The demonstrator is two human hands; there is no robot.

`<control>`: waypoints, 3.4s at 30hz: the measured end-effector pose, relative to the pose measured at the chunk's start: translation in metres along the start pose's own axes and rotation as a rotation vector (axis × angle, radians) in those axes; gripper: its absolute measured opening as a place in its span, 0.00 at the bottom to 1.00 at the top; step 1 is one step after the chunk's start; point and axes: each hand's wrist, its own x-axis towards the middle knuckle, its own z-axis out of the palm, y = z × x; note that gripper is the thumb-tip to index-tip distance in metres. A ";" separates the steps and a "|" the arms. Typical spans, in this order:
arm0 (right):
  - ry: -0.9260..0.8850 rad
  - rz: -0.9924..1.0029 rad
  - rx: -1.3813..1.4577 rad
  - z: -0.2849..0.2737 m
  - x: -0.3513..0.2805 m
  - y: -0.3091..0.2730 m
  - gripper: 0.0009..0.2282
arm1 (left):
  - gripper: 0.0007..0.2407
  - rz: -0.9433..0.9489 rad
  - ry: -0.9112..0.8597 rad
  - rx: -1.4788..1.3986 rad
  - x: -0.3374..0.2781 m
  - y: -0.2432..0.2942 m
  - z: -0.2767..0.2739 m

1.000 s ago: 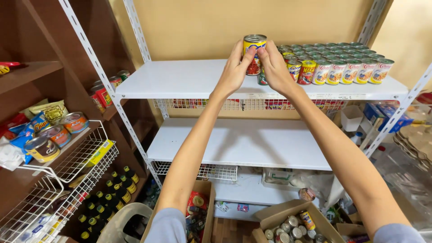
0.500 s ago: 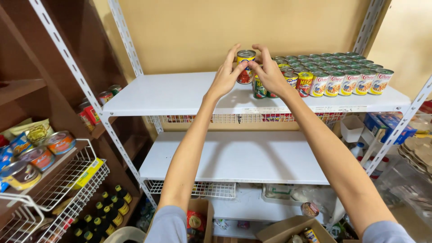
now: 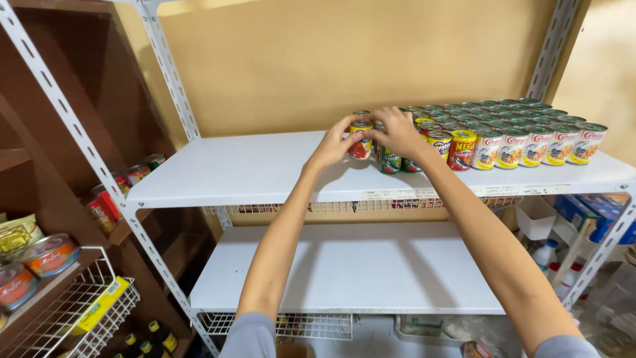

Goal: Taking canned food products from a cardboard box and arranging them neatly on a retail shelf.

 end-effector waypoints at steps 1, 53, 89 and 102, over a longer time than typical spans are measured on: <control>0.010 -0.016 -0.066 0.006 0.001 0.006 0.17 | 0.18 -0.016 -0.008 -0.011 -0.001 -0.003 0.001; -0.454 0.362 -0.123 0.001 0.047 0.038 0.35 | 0.16 -0.172 -0.037 0.446 0.011 0.031 0.012; -0.607 0.471 0.043 0.003 0.049 0.044 0.32 | 0.20 -0.163 -0.079 0.610 0.038 -0.027 0.024; -0.720 0.289 -0.252 -0.012 0.014 0.033 0.46 | 0.32 -0.293 -0.166 0.443 0.029 -0.026 0.035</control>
